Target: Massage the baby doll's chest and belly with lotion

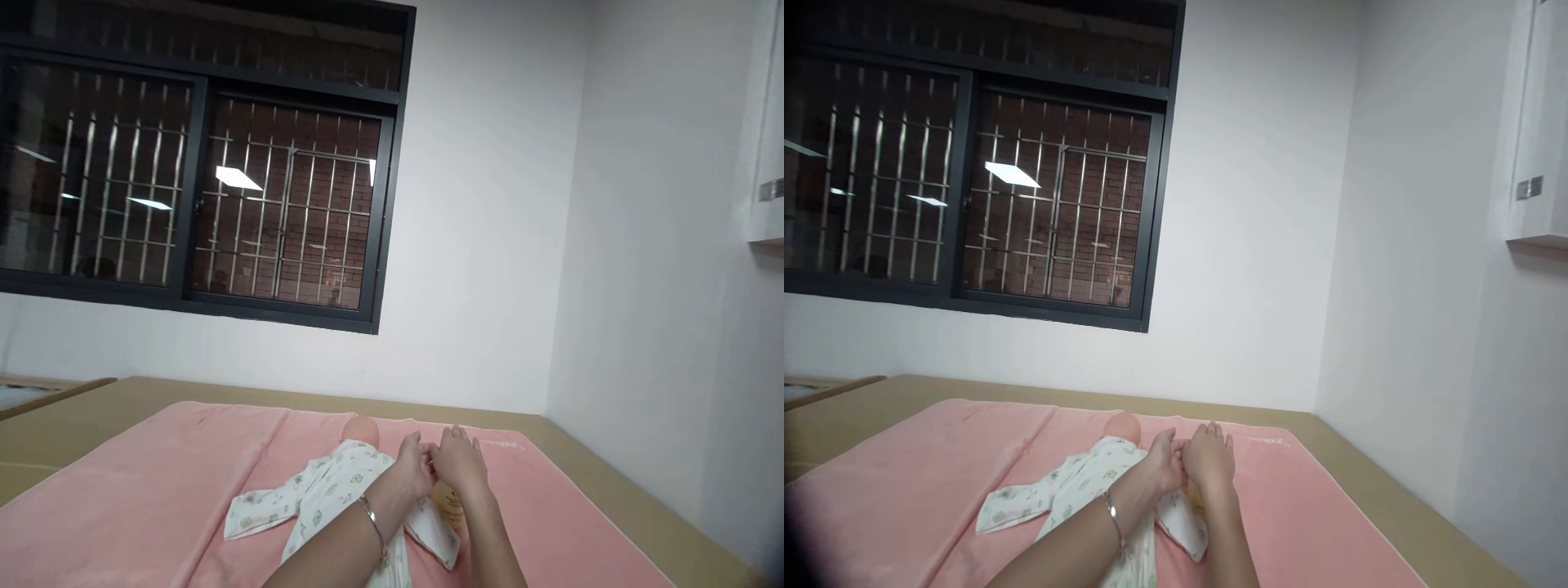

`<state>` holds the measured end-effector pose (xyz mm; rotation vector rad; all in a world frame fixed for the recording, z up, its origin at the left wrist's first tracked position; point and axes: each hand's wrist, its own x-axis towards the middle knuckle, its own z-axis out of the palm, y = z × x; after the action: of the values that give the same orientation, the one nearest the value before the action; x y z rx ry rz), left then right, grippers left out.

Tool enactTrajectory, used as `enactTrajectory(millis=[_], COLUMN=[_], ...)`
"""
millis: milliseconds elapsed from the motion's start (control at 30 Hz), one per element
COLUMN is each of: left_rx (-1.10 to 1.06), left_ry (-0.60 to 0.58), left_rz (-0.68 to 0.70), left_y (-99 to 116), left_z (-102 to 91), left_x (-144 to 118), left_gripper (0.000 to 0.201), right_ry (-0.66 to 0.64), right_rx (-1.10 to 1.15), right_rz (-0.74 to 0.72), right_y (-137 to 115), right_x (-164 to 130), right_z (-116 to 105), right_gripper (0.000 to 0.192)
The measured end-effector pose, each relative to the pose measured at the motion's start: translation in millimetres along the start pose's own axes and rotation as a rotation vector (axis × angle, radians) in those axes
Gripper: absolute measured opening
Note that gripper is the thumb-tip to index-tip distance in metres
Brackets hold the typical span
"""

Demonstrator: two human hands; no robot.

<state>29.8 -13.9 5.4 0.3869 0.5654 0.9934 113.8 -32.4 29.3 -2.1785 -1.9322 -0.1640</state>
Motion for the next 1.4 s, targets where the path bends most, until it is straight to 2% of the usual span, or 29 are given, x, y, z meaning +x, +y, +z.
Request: enactTrajectory(millis=[67,133,200,267,333,400,500,600,733,833,933,1033,1100,1167,1233,1300,1400], left_rx=[0.056,0.144,0.155,0.112,0.064,0.02,-0.034,-0.099,-0.145,-0.128,-0.107,-0.073,-0.085,-0.141,-0.176,-0.151,-0.097], left_ry=[-0.015,-0.104,-0.177,-0.162,-0.159,-0.206,-0.276,-0.267,-0.275,-0.176,-0.216,-0.354,-0.402,-0.377,-0.296,-0.23,-0.216], left_rz=[-0.092,-0.221,-0.231,-0.159,-0.092,-0.049,0.003,0.035,0.038,0.019,0.014,0.022,0.072,0.157,0.196,0.163,0.105], left_y=[8.4,20.7,35.1,49.1,60.7,69.9,82.1,93.3,99.0,91.6,81.0,81.4,90.0,99.9,104.0,97.9,77.2], left_z=[-12.7,-30.0,-45.5,-53.2,-52.3,-46.5,-39.4,-40.5,-46.0,-44.7,-38.9,-37.2,-41.7,-49.1,-54.9,-56.0,-48.9], left_x=[-23.3,-54.9,-91.1,-126.7,-158.4,-185.3,-216.9,-235.0,-232.0,-218.2,-209.8,-209.1,-206.8,-198.8,-185.8,-172.7,-165.6], left_gripper=[0.043,0.055,0.062,0.063,0.06,0.058,0.054,0.056,0.054,0.056,0.06,0.065,0.068,0.069,0.071,0.074,0.069], right_ry=[-0.022,-0.051,-0.023,0.118,0.248,0.291,0.306,0.413,0.619,0.739,0.648,0.538,0.519,0.521,0.559,0.611,0.571], right_rx=[0.006,0.058,0.158,0.304,0.486,0.588,0.509,0.402,0.225,0.163,0.172,0.202,0.209,0.202,0.21,0.233,0.29], right_rz=[0.016,0.003,-0.049,-0.148,-0.278,-0.474,-0.776,-0.885,-1.081,-1.195,-1.188,-1.0,-0.938,-1.005,-1.108,-1.172,-1.156], right_y=[1.9,4.0,1.6,-9.6,-29.4,-51.9,-76.5,-89.5,-113.8,-128.5,-121.0,-104.4,-102.4,-110.8,-123.8,-132.2,-125.8], right_x=[2.7,4.0,-1.5,-17.8,-43.5,-71.8,-101.7,-110.1,-110.4,-110.4,-105.2,-98.5,-98.3,-101.8,-105.9,-107.1,-101.5], right_z=[-0.1,-4.4,-13.5,-26.1,-39.3,-50.0,-57.0,-50.8,-22.7,-5.2,-11.9,-28.3,-28.1,-15.2,3.0,15.0,9.0], right_gripper=[0.06,0.064,0.066,0.064,0.063,0.06,0.06,0.062,0.07,0.07,0.074,0.07,0.07,0.075,0.075,0.07,0.075])
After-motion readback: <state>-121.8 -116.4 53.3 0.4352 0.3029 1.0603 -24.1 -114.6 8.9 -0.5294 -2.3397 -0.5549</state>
